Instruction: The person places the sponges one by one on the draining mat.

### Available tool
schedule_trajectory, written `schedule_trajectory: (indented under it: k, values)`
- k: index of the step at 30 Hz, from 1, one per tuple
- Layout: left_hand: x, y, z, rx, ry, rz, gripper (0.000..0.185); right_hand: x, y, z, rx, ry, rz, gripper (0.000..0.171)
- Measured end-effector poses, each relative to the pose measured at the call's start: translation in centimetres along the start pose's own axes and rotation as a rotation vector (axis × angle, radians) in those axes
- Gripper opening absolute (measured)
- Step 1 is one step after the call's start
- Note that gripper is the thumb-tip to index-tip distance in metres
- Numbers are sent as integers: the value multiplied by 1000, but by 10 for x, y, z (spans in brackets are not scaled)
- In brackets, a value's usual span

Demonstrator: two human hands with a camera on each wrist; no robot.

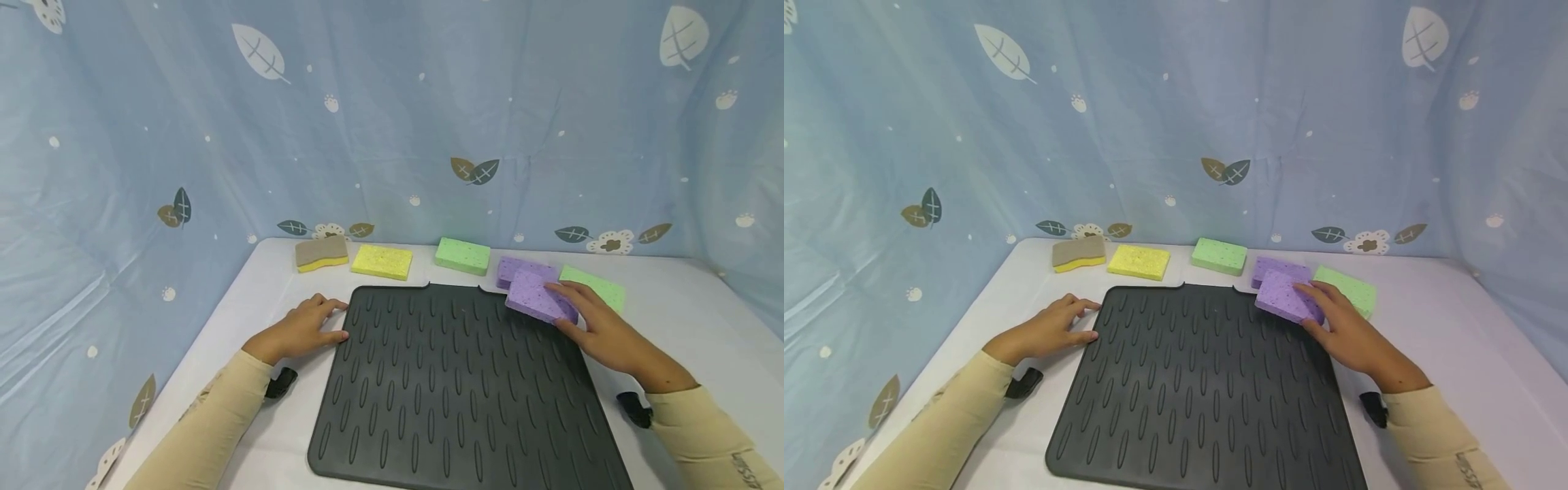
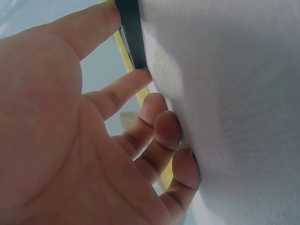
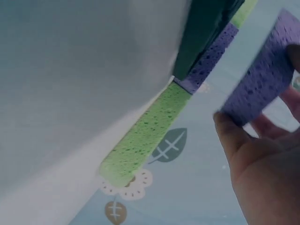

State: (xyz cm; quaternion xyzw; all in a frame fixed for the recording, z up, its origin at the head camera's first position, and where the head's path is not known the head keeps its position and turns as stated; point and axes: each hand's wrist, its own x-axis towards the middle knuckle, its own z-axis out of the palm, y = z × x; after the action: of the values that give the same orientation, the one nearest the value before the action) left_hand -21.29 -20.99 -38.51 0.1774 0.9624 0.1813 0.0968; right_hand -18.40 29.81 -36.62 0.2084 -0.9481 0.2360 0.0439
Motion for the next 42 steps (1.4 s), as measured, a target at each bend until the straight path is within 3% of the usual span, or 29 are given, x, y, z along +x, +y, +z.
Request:
schedule_trajectory:
  k: [5, 22, 42]
  values:
    - [0, 0, 1, -2, -2, -4, 64, 4, -2, 1, -10, -73, -22, 57]
    - [1, -1, 0, -2, -8, 3, 64, 2, 6, 9, 6, -93, -128, 52]
    - [1, -1, 0, 6, -12, 24, 63, 2, 6, 7, -67, -118, -95, 56]
